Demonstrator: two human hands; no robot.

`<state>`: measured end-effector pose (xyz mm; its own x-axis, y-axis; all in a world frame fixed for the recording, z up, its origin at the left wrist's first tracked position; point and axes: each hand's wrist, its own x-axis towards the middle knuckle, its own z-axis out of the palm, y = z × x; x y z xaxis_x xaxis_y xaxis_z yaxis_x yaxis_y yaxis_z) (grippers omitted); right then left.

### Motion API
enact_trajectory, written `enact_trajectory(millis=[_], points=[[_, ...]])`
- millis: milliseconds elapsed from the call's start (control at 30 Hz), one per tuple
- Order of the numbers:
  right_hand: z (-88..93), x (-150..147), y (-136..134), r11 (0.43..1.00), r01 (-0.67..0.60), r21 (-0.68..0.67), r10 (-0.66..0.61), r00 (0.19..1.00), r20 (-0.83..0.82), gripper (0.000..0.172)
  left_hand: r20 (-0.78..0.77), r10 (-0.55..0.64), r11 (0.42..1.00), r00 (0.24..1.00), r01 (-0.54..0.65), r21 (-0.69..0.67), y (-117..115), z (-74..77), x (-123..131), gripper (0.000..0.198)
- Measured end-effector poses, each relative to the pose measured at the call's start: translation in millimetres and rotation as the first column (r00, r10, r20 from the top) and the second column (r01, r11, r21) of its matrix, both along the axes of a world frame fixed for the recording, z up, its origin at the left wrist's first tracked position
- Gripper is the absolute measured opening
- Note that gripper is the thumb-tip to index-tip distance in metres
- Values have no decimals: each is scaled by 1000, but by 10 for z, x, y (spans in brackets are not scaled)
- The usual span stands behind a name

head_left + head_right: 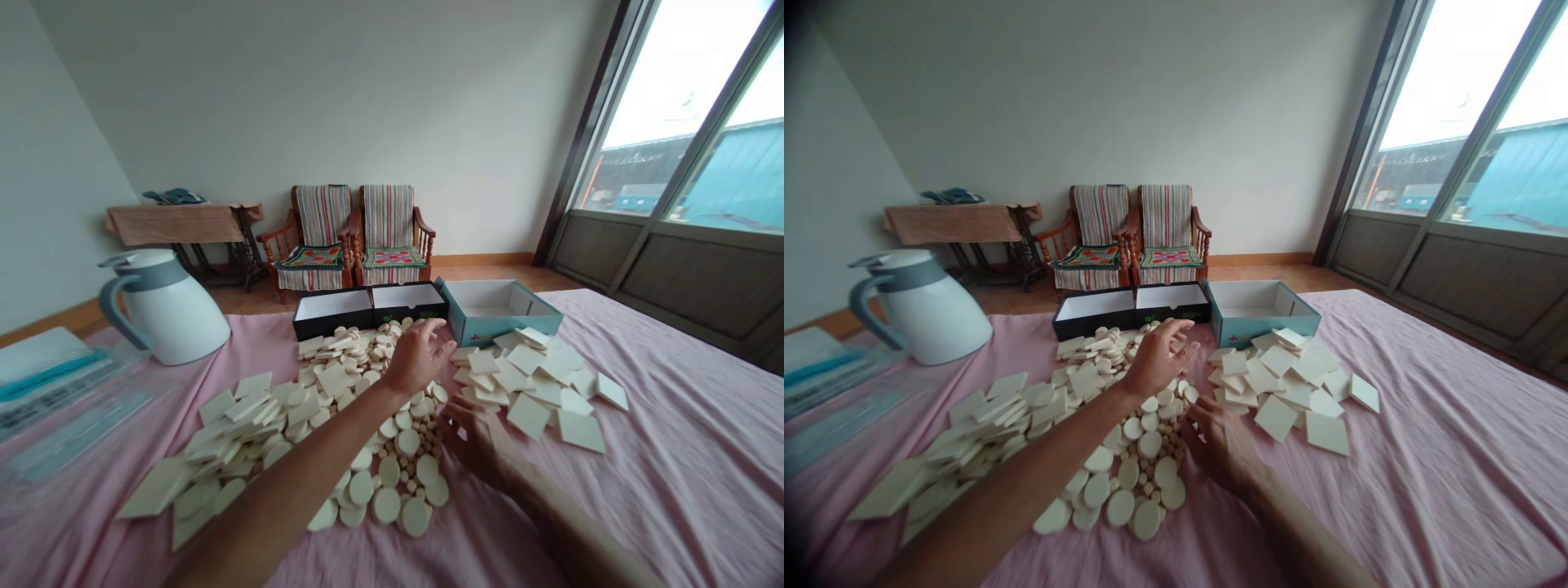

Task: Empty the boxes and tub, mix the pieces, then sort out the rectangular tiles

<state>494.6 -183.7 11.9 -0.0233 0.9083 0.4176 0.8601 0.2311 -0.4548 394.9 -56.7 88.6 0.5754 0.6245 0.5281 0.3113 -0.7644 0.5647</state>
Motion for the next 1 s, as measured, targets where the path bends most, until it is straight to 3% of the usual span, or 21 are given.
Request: enact_trajectory(millis=[200, 433, 667, 767, 867, 1000], points=[[-35, 26, 3, 999, -9, -37, 7, 999, -49, 30, -108, 77, 996, 991, -82, -42, 213, -55, -786, 28], [-103, 89, 12, 999, -20, -27, 18, 999, -43, 31, -355, 230, 944, 906, -296, -145, 727, -29, -1955, 46], [-137, 125, 8, 996, -4, -88, 1, 999, -33, 32, -562, 369, 825, 740, -540, -169, 657, -92, -2985, 69], [-146, 132, 13, 997, -6, -75, 4, 1000, -28, 31, -657, 429, 750, 620, -650, -123, 582, -234, -3214, 75], [-148, 134, 21, 999, -15, -35, 14, 1000, -24, 31, -708, 489, 685, 510, -727, -51, 548, -384, -3280, 82], [-157, 129, 29, 1000, -2, 9, 2, 1000, -15, 31, -711, 527, 671, 465, -742, 12, 531, -491, -3151, 80]])
